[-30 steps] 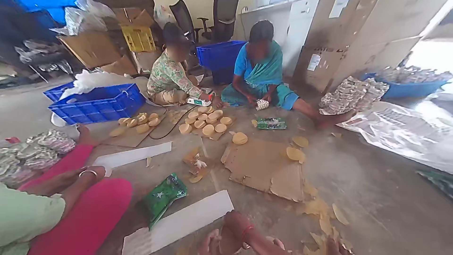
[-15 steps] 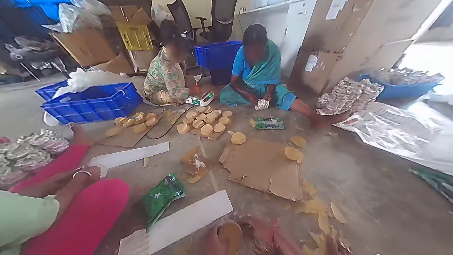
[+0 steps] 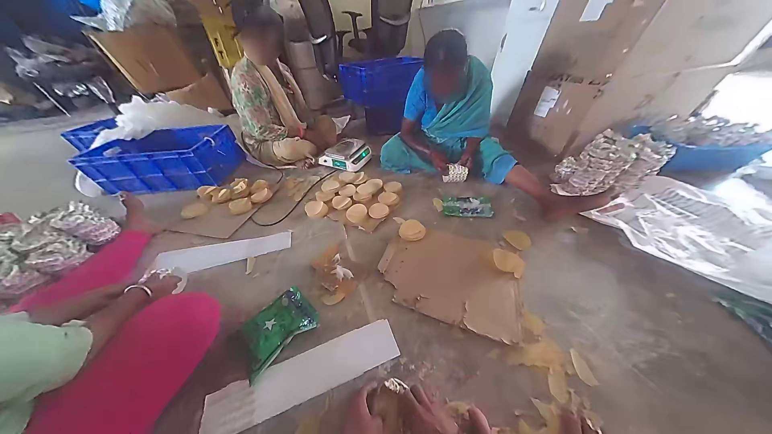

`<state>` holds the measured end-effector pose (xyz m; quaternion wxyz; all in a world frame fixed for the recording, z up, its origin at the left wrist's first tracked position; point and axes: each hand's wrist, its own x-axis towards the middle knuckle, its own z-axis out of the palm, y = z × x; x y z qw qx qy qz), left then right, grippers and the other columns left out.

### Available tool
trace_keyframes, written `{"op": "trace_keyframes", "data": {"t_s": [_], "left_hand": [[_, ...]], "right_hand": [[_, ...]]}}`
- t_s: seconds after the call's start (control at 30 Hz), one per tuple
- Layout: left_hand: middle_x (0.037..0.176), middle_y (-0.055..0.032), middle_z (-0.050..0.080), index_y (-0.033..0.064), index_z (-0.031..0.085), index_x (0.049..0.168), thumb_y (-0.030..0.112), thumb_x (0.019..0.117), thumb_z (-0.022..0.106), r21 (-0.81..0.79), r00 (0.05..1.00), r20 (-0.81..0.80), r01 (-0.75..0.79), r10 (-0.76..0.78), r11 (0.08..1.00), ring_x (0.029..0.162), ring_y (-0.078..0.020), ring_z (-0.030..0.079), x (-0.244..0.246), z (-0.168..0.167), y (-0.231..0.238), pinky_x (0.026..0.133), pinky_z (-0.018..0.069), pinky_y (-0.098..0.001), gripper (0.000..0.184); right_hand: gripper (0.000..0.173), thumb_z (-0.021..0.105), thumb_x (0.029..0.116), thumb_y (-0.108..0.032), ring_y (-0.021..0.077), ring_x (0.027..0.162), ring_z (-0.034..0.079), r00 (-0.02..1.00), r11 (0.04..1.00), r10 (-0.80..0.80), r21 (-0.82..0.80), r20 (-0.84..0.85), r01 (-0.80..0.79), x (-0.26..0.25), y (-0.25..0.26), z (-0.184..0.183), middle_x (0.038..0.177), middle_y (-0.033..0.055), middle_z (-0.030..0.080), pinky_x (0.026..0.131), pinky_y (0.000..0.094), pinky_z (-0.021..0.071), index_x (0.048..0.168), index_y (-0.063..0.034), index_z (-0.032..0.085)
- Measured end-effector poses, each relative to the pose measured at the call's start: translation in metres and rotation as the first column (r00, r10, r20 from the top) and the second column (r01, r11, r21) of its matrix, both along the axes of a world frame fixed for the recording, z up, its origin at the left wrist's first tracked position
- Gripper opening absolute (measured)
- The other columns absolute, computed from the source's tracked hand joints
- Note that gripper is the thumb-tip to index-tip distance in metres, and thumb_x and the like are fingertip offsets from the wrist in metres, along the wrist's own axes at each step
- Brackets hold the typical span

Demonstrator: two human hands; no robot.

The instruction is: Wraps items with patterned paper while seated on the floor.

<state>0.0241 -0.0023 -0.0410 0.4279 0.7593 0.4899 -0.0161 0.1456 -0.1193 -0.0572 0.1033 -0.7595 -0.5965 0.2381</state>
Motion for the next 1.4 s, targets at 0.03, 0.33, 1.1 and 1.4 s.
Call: {"op": "trace_keyframes", "data": {"t_s": [0.03,0.33,1.1,1.4], "left_hand": [[0.137,-0.024,0.062,0.0013,0.062,0.137,0.004,0.0864,0.075,-0.009,1.0,-0.016,0.001,-0.001,1.0,0.13,-0.0394,0.058,0.001,0.0,0.001,0.113,0.0431,-0.0535,0.053],[0.132,-0.0234,0.065,0.0011,0.065,0.134,0.003,0.088,0.072,-0.081,0.998,-0.016,-0.067,0.066,0.995,0.126,-0.0375,0.061,-0.004,-0.006,0.01,0.111,0.0453,-0.0539,0.047],[0.136,-0.0221,0.062,0.004,0.046,0.152,-0.002,0.0814,0.074,-0.005,0.988,0.02,-0.156,0.156,0.988,0.125,-0.039,0.061,-0.001,0.002,0.006,0.108,0.0466,-0.0566,0.076],[0.126,-0.0154,0.07,0.0114,0.048,0.152,0.0,0.0815,0.071,-0.089,0.998,-0.045,-0.052,0.048,0.995,0.116,-0.0382,0.066,0.005,0.004,0.008,0.101,0.0499,-0.0614,0.075]], "right_hand": [[0.025,0.054,0.0969,0.006,0.0439,0.124,0.06,0.999,0.999,0.026,-0.038,-0.04,-0.028,0.01,0.006,0.007,0.129,0.0255,0.064,0.099,0.0536,0.0535,0.117,0.0083,0.069],[0.016,0.069,0.0903,-0.003,0.0364,0.1,0.066,0.892,0.99,-0.022,0.113,-0.451,0.082,0.051,0.079,-0.023,0.105,0.0246,0.068,0.094,0.0506,0.0515,0.1,0.0083,0.072],[0.017,0.064,0.092,-0.001,0.0425,0.111,0.068,0.942,0.912,-0.331,0.238,-0.052,0.333,-0.022,0.04,-0.011,0.113,0.0252,0.072,0.093,0.0542,0.0565,0.103,0.0065,0.074],[0.029,0.07,0.0902,-0.004,0.0339,0.112,0.069,0.882,0.945,-0.286,0.043,-0.374,0.325,0.013,0.042,-0.01,0.12,0.0224,0.07,0.102,0.0483,0.0534,0.118,0.0024,0.071]]}}
